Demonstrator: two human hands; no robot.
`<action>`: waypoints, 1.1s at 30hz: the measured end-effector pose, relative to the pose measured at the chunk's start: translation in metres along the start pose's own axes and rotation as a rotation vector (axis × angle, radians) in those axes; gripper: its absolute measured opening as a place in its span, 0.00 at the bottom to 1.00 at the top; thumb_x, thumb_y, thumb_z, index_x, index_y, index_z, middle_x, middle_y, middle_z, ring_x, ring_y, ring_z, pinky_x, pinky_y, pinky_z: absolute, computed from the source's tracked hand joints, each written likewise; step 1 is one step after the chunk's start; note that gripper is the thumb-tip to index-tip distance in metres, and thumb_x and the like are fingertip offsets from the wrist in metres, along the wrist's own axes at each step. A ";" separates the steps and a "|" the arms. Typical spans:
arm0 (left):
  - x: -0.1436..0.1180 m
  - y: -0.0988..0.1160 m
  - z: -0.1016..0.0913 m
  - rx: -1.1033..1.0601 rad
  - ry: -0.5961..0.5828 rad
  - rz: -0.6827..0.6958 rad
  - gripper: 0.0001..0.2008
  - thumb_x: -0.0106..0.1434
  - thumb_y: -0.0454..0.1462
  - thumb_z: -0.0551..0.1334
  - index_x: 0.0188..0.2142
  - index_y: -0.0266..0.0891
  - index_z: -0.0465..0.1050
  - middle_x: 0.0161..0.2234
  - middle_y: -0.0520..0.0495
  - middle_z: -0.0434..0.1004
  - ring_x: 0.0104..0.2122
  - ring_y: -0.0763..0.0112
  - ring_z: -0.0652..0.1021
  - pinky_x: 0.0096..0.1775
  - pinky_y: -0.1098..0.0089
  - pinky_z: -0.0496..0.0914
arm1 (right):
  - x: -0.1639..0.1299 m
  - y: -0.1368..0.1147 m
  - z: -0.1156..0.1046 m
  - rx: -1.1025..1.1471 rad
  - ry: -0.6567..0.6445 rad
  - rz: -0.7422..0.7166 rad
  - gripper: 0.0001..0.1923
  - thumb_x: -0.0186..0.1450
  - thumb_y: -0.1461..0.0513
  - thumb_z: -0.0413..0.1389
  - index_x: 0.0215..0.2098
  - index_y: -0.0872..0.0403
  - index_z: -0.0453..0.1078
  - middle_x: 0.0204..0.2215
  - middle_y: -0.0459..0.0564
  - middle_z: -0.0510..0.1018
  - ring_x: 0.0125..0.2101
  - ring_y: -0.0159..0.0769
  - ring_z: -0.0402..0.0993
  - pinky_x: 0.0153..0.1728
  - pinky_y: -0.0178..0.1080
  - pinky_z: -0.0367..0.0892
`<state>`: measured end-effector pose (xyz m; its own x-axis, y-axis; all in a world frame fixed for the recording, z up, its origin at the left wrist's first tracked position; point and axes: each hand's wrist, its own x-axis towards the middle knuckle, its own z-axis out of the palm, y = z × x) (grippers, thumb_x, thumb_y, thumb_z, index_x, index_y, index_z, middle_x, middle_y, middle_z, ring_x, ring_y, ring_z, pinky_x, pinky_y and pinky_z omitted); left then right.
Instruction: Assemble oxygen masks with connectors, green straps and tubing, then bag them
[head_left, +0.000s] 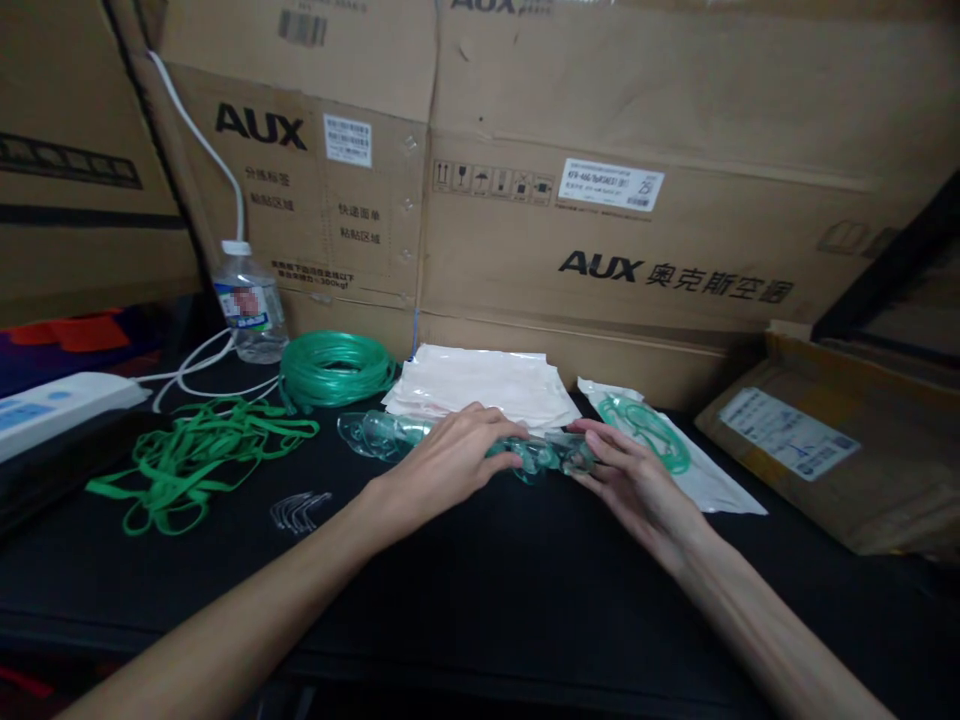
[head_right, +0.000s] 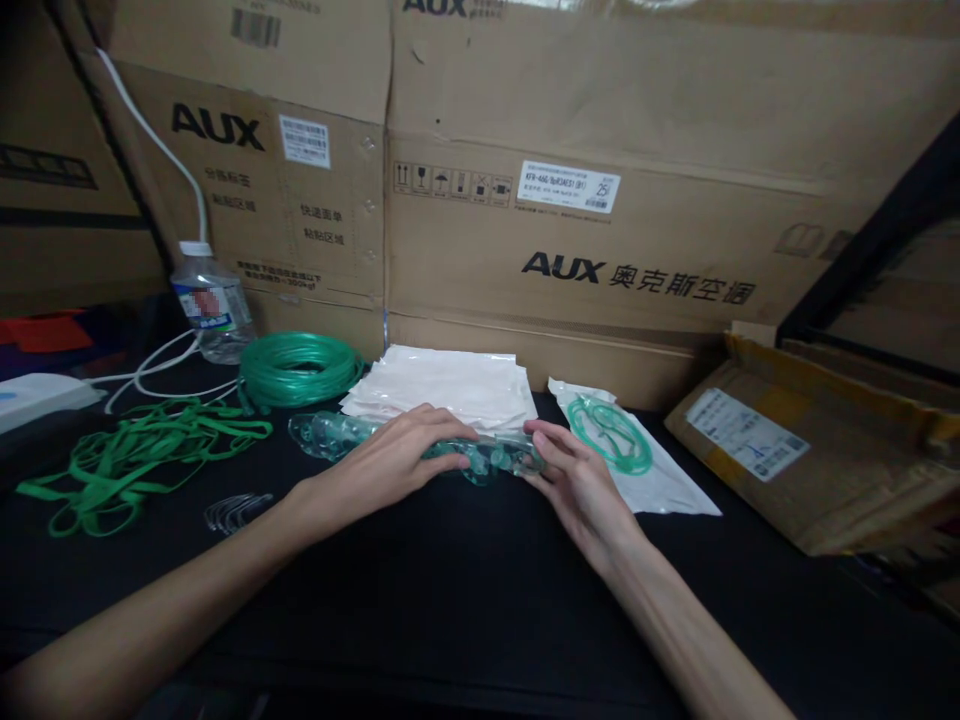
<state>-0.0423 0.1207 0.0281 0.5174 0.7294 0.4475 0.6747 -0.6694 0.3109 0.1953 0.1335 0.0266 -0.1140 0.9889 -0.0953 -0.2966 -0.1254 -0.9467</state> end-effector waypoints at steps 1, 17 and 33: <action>0.000 0.000 -0.001 -0.019 -0.004 0.003 0.15 0.70 0.42 0.61 0.55 0.42 0.74 0.51 0.45 0.78 0.53 0.61 0.74 0.56 0.61 0.66 | 0.000 0.002 0.000 0.000 -0.015 0.003 0.13 0.57 0.60 0.71 0.39 0.52 0.78 0.34 0.45 0.81 0.33 0.32 0.76 0.42 0.38 0.73; 0.001 -0.009 0.003 -0.100 0.004 0.001 0.15 0.69 0.41 0.64 0.54 0.46 0.75 0.51 0.47 0.78 0.54 0.61 0.74 0.56 0.63 0.65 | 0.000 0.010 0.003 0.014 0.049 0.032 0.10 0.71 0.66 0.55 0.41 0.55 0.80 0.37 0.50 0.84 0.36 0.32 0.80 0.43 0.33 0.74; 0.001 0.001 0.004 -0.066 0.037 -0.120 0.13 0.67 0.44 0.65 0.49 0.42 0.75 0.47 0.45 0.79 0.51 0.58 0.76 0.54 0.59 0.68 | -0.004 0.001 -0.012 -0.028 -0.063 0.175 0.09 0.70 0.64 0.57 0.45 0.57 0.79 0.46 0.55 0.83 0.43 0.45 0.83 0.48 0.46 0.79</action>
<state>-0.0385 0.1214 0.0255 0.4141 0.7999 0.4343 0.6939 -0.5863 0.4181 0.2065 0.1305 0.0221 -0.2214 0.9451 -0.2405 -0.2409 -0.2919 -0.9256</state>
